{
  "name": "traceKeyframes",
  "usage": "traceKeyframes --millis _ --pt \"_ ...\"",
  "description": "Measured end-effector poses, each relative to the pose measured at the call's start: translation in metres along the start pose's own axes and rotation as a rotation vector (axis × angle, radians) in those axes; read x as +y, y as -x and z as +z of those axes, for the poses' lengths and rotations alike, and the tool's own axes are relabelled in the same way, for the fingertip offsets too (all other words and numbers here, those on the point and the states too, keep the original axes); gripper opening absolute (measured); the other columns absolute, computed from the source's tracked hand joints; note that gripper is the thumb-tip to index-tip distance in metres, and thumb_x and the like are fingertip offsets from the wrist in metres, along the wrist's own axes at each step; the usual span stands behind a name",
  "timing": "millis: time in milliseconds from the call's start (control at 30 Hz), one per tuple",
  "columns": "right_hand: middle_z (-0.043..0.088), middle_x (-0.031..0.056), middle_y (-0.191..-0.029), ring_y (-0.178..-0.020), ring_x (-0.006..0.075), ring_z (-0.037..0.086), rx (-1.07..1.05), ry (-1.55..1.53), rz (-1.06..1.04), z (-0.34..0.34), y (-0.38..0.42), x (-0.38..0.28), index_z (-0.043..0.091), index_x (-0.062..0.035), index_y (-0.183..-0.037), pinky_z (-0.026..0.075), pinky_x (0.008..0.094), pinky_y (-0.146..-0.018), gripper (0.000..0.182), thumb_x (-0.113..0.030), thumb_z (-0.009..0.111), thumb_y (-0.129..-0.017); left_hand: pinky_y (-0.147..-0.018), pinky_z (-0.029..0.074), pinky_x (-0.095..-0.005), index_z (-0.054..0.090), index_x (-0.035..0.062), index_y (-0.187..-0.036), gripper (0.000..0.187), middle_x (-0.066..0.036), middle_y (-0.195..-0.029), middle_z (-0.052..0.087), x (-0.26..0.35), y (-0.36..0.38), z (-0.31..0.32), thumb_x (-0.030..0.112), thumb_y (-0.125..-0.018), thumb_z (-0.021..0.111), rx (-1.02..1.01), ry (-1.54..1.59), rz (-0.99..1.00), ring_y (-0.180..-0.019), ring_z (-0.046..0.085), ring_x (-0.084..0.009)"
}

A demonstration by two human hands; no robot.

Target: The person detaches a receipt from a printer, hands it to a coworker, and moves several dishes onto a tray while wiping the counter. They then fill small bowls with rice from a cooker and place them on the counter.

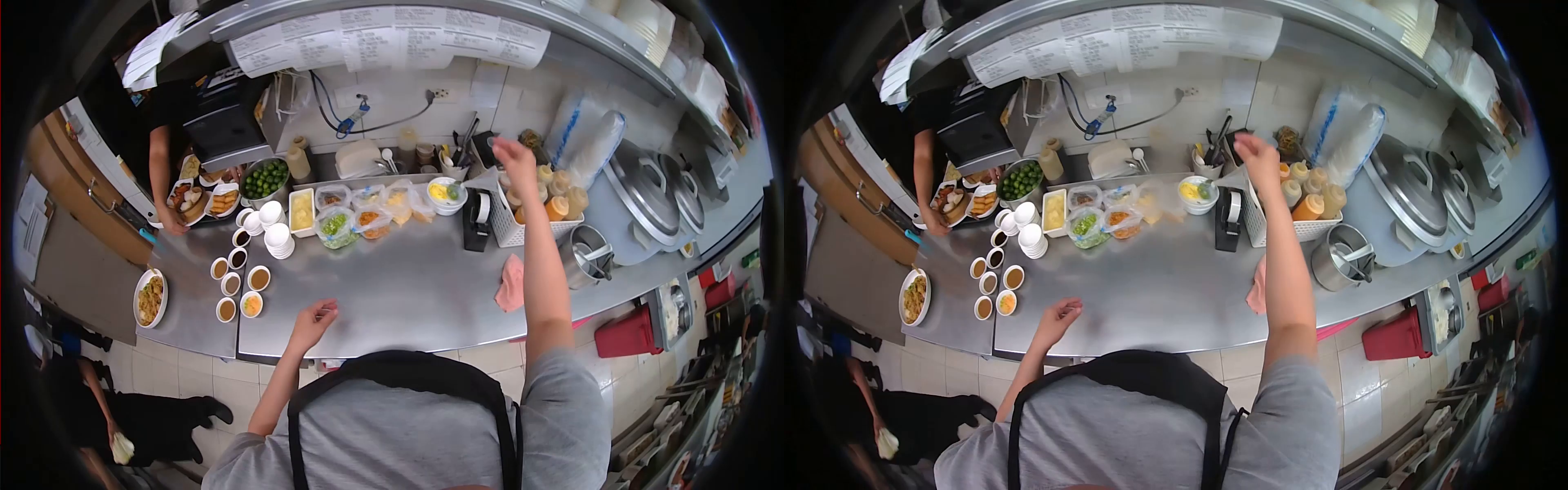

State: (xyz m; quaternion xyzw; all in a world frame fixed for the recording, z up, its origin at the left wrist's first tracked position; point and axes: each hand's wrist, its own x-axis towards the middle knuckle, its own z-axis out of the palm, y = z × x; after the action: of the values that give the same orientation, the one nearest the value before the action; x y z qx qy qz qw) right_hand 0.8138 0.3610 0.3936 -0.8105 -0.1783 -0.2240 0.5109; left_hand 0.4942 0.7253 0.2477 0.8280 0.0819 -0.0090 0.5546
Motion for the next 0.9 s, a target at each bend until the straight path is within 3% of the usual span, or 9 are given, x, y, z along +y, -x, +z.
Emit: traceKeyframes --millis 100,300,433,500,567,733,833,900 --pt "0.064 0.0116 -0.083 -0.075 0.0145 0.061 0.048 0.019 -0.038 -0.018 -0.027 0.016 0.062 -0.007 -0.096 0.046 0.0259 -0.07 0.022 -0.015 0.06 -0.076 -0.069 0.046 -0.0257 0.054 0.0006 -0.106 0.031 -0.01 -0.091 0.061 0.005 -0.003 0.008 0.015 -0.079 0.058 0.039 0.047 0.001 -0.076 0.056 -0.0135" --pt "0.064 0.0096 -0.087 -0.079 0.0149 0.06 0.206 -0.041 0.08 -0.097 -0.05 0.1 0.061 -0.0017 -0.097 0.045 0.0255 -0.072 0.024 -0.011 0.061 -0.075 -0.071 0.047 -0.025 0.056 -0.0002 -0.103 0.03 -0.01 -0.089 0.062 -0.01 -0.017 0.023 0.017 -0.079 0.06 0.029 -0.09 0.031 -0.08 0.06 -0.0146" --pt "0.064 0.0076 -0.087 -0.079 0.0128 0.058 0.303 0.065 0.13 -0.176 -0.061 0.092 0.061 -0.0031 -0.098 0.044 0.0244 -0.072 0.024 -0.015 0.061 -0.077 -0.07 0.047 -0.026 0.056 0.0007 -0.103 0.029 -0.01 -0.088 0.062 -0.001 -0.03 0.03 0.016 -0.078 0.06 0.057 -0.032 -0.029 -0.078 0.059 -0.0143" --pt "0.063 0.0042 -0.084 -0.074 0.0098 0.056 0.345 0.032 0.045 -0.205 -0.072 0.071 0.061 -0.0037 -0.099 0.044 0.0229 -0.066 0.024 -0.016 0.059 -0.079 -0.069 0.047 -0.026 0.056 0.0006 -0.103 0.03 -0.01 -0.088 0.062 0.02 -0.034 0.033 0.016 -0.078 0.06 0.098 0.002 -0.087 -0.077 0.059 -0.0145" --pt "0.061 0.0014 -0.085 -0.074 0.0083 0.055 0.336 -0.005 -0.01 -0.232 -0.09 0.061 0.06 -0.0051 -0.102 0.042 0.021 -0.064 0.023 -0.015 0.058 -0.081 -0.069 0.047 -0.0265 0.056 -0.0001 -0.103 0.031 -0.012 -0.089 0.062 0.027 -0.043 0.038 0.016 -0.077 0.06 0.098 -0.077 0.025 -0.077 0.059 -0.0159" --pt "0.06 0.0024 -0.09 -0.075 0.0077 0.054 0.361 0.136 -0.095 -0.29 -0.109 -0.001 0.058 -0.0058 -0.105 0.04 0.0197 -0.065 0.026 -0.017 0.058 -0.081 -0.07 0.047 -0.0271 0.055 -0.0002 -0.104 0.031 -0.011 -0.091 0.061 0.036 -0.056 0.067 0.015 -0.078 0.059 0.033 -0.029 0.025 -0.078 0.059 -0.0162" --pt "0.061 0.0031 -0.09 -0.076 0.008 0.055 0.354 0.334 -0.208 -0.339 -0.113 -0.03 0.057 -0.0041 -0.105 0.042 0.0204 -0.065 0.026 -0.017 0.057 -0.081 -0.069 0.046 -0.0266 0.054 0.0002 -0.106 0.03 -0.01 -0.089 0.061 0.034 -0.065 0.082 0.014 -0.079 0.058 -0.067 -0.068 0.073 -0.078 0.058 -0.0144" --pt "0.062 0.0056 -0.089 -0.076 0.0115 0.057 0.405 0.659 -0.299 -0.366 -0.111 -0.054 0.057 -0.0067 -0.106 0.043 0.0232 -0.069 0.026 -0.015 0.055 -0.081 -0.068 0.046 -0.0265 0.054 0.0004 -0.106 0.03 -0.009 -0.087 0.061 0.041 -0.08 0.083 0.013 -0.079 0.058 -0.103 -0.085 0.151 -0.077 0.058 -0.0141"
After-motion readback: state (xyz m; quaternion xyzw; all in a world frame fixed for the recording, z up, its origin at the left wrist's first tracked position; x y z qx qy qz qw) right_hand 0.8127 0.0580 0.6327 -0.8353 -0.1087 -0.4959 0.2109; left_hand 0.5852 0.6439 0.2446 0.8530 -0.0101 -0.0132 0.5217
